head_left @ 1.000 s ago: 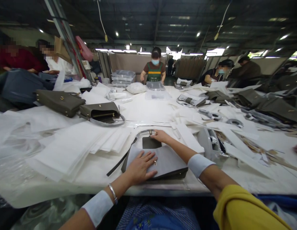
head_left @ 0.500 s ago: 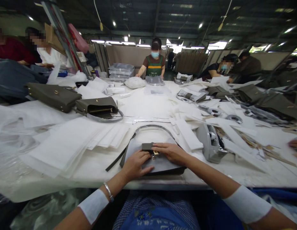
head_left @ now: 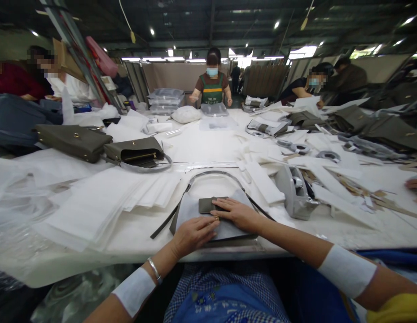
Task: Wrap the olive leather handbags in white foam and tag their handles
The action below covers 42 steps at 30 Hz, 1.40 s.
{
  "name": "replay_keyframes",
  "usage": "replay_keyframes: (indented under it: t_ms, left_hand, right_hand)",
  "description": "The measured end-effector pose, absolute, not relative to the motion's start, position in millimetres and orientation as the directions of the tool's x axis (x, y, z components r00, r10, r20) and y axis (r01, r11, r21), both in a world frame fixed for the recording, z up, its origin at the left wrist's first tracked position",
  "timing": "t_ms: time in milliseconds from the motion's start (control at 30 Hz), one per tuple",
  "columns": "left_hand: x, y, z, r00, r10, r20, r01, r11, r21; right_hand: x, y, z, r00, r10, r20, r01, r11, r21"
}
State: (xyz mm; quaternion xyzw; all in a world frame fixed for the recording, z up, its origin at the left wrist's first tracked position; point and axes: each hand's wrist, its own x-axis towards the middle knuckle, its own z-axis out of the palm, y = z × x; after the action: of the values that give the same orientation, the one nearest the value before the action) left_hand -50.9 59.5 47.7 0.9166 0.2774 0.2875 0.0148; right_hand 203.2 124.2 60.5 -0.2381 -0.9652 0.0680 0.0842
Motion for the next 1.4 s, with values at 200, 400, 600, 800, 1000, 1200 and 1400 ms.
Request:
replay_keyframes:
  t_ms: [200,400,600,800,1000,1200,1400]
  left_hand:
    - [-50,60,49,0.689,0.512,0.513,0.476,-0.853,0.212]
    - [-48,65,47,0.705,0.507,0.495,0.469,-0.858,0.210]
    - [-47,65,52,0.720,0.584,0.375,0.505,-0.811,0.295]
    - [-47,63,54,0.714,0.598,0.364,0.504,-0.800,0.326]
    - [-47,62,50,0.687,0.603,0.406,0.493,-0.797,0.348]
    - [-48,62,50,0.699,0.592,0.400,0.488,-0.805,0.338]
    - [-49,62,47,0.678,0.594,0.433,0.479,-0.804,0.353]
  right_hand:
    - [202,123,62,-0.858,0.498,0.126,0.476,0.863,-0.171]
    - [201,123,56,-0.859,0.504,0.092,0.490,0.861,-0.137]
    - [196,125,68,-0.872,0.462,0.158,0.438,0.883,-0.167]
    - [184,136,80,-0.890,0.429,0.155,0.334,0.845,-0.418]
    - [168,137,76,-0.887,0.461,0.031,0.415,0.825,-0.384]
    - [188,143,97,-0.756,0.652,0.048,0.599,0.721,-0.348]
    - [282,192,114,-0.077,0.981,0.178,0.963,0.119,-0.241]
